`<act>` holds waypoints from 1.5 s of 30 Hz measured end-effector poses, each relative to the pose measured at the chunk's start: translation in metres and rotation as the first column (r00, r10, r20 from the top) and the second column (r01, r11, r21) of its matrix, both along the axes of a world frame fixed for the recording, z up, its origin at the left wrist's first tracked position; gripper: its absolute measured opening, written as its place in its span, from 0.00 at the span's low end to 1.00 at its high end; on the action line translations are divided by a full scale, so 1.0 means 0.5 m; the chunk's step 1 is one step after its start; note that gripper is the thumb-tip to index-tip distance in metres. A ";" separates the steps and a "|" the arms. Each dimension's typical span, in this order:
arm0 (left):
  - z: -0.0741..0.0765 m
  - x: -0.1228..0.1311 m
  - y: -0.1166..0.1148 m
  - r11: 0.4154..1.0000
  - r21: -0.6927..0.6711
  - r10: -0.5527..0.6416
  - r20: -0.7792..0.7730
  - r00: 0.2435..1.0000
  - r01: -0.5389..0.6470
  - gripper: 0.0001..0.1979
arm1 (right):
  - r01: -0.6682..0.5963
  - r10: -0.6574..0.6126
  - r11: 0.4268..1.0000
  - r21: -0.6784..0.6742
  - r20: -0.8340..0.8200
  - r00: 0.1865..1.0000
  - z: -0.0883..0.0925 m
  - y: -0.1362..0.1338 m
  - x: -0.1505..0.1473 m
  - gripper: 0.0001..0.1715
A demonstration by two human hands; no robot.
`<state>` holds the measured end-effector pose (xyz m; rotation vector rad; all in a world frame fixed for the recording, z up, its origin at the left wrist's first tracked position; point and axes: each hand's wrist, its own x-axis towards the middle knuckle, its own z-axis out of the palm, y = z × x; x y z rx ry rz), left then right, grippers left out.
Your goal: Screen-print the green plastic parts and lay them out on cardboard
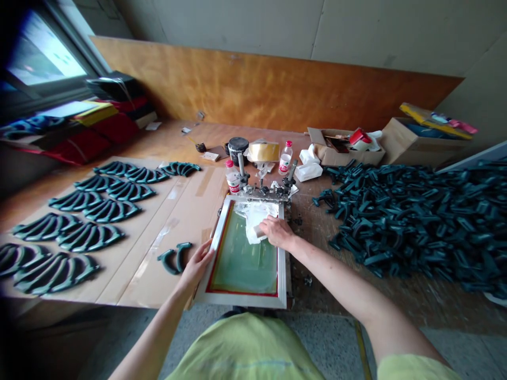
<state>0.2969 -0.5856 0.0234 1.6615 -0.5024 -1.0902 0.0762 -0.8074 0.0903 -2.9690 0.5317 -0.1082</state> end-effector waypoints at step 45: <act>0.104 -0.144 -0.055 0.990 0.065 -0.084 -0.450 0.889 0.126 0.27 | 0.074 -0.102 0.991 0.109 0.277 0.955 -0.045 0.171 -0.001 0.12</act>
